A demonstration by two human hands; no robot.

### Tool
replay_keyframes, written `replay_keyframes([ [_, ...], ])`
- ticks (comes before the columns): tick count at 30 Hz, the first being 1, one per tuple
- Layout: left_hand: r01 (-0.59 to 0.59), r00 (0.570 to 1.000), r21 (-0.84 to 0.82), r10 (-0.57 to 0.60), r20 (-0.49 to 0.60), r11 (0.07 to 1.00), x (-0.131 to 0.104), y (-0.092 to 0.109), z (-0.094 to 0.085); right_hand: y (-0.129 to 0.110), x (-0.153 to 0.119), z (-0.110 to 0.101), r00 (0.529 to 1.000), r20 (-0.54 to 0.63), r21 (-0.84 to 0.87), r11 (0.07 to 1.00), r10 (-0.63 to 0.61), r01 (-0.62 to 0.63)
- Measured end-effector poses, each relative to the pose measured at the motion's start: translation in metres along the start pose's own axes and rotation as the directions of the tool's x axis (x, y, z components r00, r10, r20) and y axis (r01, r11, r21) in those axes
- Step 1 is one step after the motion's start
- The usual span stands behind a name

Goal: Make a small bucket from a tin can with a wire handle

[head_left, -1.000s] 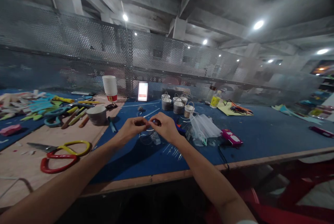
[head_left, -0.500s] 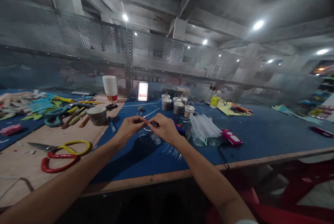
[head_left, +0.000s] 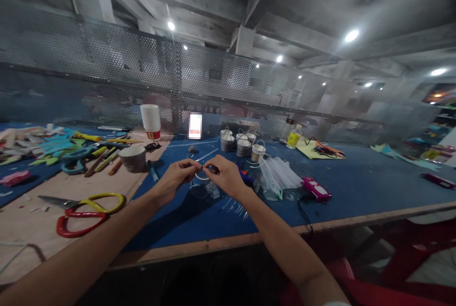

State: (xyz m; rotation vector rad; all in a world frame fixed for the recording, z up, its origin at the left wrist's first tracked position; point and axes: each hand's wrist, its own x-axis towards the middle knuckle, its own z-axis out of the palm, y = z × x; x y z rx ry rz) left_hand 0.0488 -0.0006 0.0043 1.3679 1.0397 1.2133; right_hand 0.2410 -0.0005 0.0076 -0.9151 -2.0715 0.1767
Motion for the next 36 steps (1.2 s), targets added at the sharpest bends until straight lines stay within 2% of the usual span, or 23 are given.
replay_keyframes([
  [4,-0.073,0.997,0.063,0.075,-0.025,0.995,-0.001,0.002,0.004,-0.003,-0.003,0.001,0.998,0.014,-0.123,0.991,-0.056,0.057],
  [7,-0.144,0.99,0.1,0.144,0.008,0.985,-0.001,0.003,0.004,-0.002,-0.002,0.001,0.999,0.005,-0.069,0.997,-0.045,0.045],
  [9,-0.147,0.989,0.122,0.144,0.039,0.982,0.0,0.004,0.002,0.0,0.0,0.001,1.0,-0.003,0.016,1.0,-0.007,0.008],
  [13,-0.076,0.993,0.1,0.067,0.098,0.992,0.0,0.004,-0.001,0.005,0.003,0.002,0.996,0.015,0.224,0.97,0.093,-0.095],
  [19,0.084,0.988,-0.08,-0.072,0.14,0.993,-0.002,0.001,-0.003,0.006,0.006,0.003,0.975,0.089,0.46,0.859,0.206,-0.223],
  [24,0.146,0.975,-0.239,-0.099,0.197,0.96,-0.005,0.002,0.0,0.005,0.005,0.005,0.977,0.039,0.475,0.856,0.21,-0.203],
  [29,0.2,0.965,-0.295,-0.135,0.225,0.934,-0.006,0.001,0.0,0.005,0.003,0.005,0.991,-0.07,0.366,0.927,0.113,-0.08],
  [32,0.193,0.968,-0.303,-0.13,0.217,0.933,-0.005,-0.003,-0.001,0.002,0.003,0.004,0.991,-0.111,0.372,0.928,0.071,-0.024],
  [36,0.151,0.978,-0.278,-0.103,0.183,0.949,-0.003,-0.007,0.001,-0.001,0.003,0.004,0.983,-0.095,0.424,0.9,0.157,-0.103],
])
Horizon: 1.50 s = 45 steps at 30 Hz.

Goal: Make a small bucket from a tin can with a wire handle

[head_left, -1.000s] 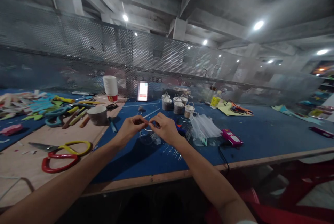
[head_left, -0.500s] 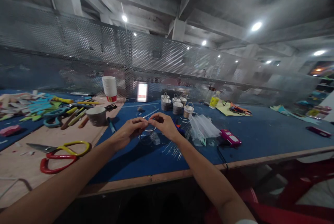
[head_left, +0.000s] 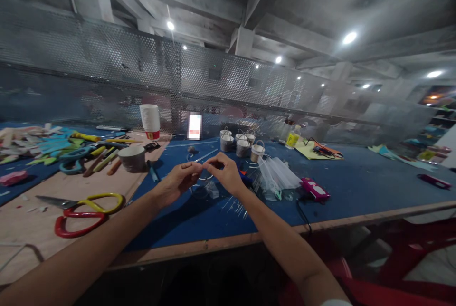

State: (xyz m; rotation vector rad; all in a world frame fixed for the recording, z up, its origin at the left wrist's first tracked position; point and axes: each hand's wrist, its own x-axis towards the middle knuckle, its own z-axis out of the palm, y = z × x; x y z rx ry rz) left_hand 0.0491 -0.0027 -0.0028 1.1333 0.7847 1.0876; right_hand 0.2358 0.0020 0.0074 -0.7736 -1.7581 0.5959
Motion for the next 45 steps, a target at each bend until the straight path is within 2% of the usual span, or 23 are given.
replay_keyframes([
  [5,-0.015,1.0,-0.044,0.016,0.02,0.999,-0.001,0.003,0.004,0.002,0.002,0.0,0.994,-0.012,0.11,0.988,0.112,-0.11],
  [10,0.146,0.978,-0.083,-0.131,0.163,0.986,-0.003,0.008,0.004,0.007,0.006,-0.004,0.984,-0.084,0.178,0.974,0.158,-0.142],
  [12,0.17,0.97,-0.084,-0.152,0.189,0.982,-0.003,0.007,0.002,0.008,0.007,-0.005,0.976,-0.087,0.216,0.96,0.199,-0.177],
  [16,0.14,0.983,-0.074,-0.13,0.129,0.987,-0.001,0.003,0.001,0.008,0.007,-0.003,0.96,-0.066,0.288,0.927,0.27,-0.241],
  [20,0.09,0.995,-0.031,-0.088,0.047,0.995,-0.002,0.002,0.003,0.007,0.006,-0.001,0.956,-0.073,0.266,0.929,0.285,-0.256],
  [30,-0.053,0.994,0.134,0.066,-0.089,0.99,-0.001,-0.003,0.009,0.0,0.002,0.002,0.976,-0.116,0.192,0.968,0.184,-0.16],
  [32,-0.054,0.995,0.131,0.064,-0.073,0.99,-0.002,-0.002,0.01,0.001,0.002,0.001,0.975,-0.115,0.194,0.967,0.188,-0.164],
  [36,0.048,0.993,-0.018,-0.045,0.111,0.999,-0.005,0.002,0.011,0.007,0.005,0.0,0.965,-0.105,0.24,0.948,0.239,-0.209],
  [38,0.092,0.983,-0.074,-0.079,0.168,0.993,-0.006,0.004,0.01,0.008,0.006,0.001,0.959,-0.097,0.283,0.931,0.266,-0.23],
  [41,0.087,0.988,-0.09,-0.074,0.139,0.992,-0.006,0.004,0.011,0.008,0.006,0.003,0.954,-0.089,0.329,0.913,0.285,-0.242],
  [45,0.02,0.998,-0.038,-0.018,0.067,0.999,-0.006,0.001,0.013,0.006,0.005,0.005,0.946,-0.089,0.338,0.903,0.311,-0.265],
])
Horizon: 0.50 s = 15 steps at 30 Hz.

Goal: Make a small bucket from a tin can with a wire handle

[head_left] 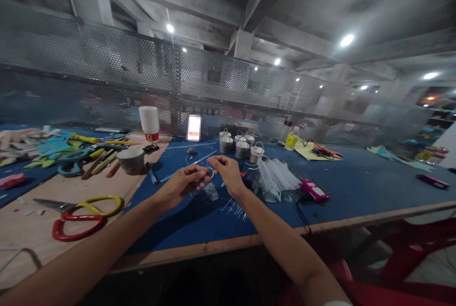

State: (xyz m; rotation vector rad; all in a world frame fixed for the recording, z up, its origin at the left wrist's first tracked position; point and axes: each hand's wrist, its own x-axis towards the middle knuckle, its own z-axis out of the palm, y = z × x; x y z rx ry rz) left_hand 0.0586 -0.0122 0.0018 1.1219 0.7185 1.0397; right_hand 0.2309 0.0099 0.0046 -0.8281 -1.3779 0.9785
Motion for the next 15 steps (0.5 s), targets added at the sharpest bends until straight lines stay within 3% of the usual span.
replay_keyframes([
  [8,-0.122,0.985,0.206,0.145,-0.097,0.971,0.0003,-0.0021,0.0016,0.0031,0.0,-0.0009,1.0,0.015,-0.042,0.999,0.007,-0.006],
  [12,-0.025,1.0,0.071,0.025,0.007,0.997,0.0011,0.0003,0.0012,0.0015,0.0008,-0.0022,0.998,0.055,-0.019,1.0,0.003,-0.002],
  [15,-0.01,1.0,-0.002,0.01,0.017,1.0,0.0018,0.0012,0.0003,-0.0007,-0.0001,-0.0009,0.998,0.064,-0.019,1.0,0.008,-0.007],
])
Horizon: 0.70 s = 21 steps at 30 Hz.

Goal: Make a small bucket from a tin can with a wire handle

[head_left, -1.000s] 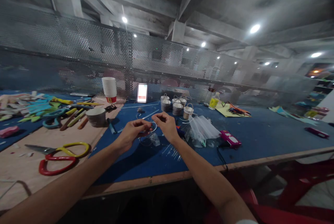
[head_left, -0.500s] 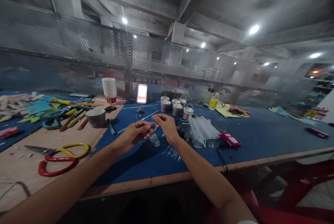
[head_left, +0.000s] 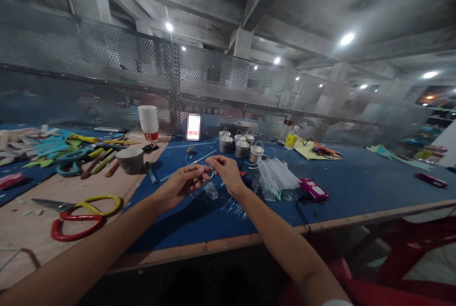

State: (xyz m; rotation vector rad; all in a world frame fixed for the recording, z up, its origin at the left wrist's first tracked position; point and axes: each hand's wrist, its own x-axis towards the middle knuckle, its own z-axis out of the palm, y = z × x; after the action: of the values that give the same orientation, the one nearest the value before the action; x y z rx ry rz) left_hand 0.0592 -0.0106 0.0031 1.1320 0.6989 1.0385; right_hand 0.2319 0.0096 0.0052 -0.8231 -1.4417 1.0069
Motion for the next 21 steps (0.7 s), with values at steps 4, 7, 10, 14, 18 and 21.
replay_keyframes([
  [4,-0.033,0.997,0.046,0.036,-0.068,0.998,-0.0012,-0.0004,0.001,0.0001,-0.0019,0.0032,1.0,-0.015,-0.005,1.0,0.026,-0.026],
  [7,-0.074,0.989,0.163,0.094,-0.117,0.984,-0.0028,-0.0003,0.002,0.0012,-0.0024,0.0034,0.999,-0.011,0.0,0.999,0.045,-0.045],
  [10,-0.054,0.995,0.15,0.066,-0.078,0.987,-0.0035,0.0005,0.0007,0.0011,-0.0021,0.0014,1.0,-0.009,0.007,1.0,0.011,-0.01],
  [14,-0.026,0.998,0.073,0.03,-0.049,0.997,-0.0026,0.0015,-0.0028,0.0009,-0.0018,-0.0004,1.0,0.011,0.014,1.0,-0.011,0.011],
  [18,-0.083,0.991,0.167,0.1,-0.093,0.982,-0.0008,0.001,-0.0032,0.0022,-0.0018,0.0004,1.0,0.001,0.01,1.0,0.008,-0.008],
  [21,-0.117,0.982,0.217,0.146,-0.122,0.969,-0.0005,0.0005,-0.0025,0.0021,-0.002,0.0011,1.0,-0.002,0.009,1.0,0.016,-0.016],
])
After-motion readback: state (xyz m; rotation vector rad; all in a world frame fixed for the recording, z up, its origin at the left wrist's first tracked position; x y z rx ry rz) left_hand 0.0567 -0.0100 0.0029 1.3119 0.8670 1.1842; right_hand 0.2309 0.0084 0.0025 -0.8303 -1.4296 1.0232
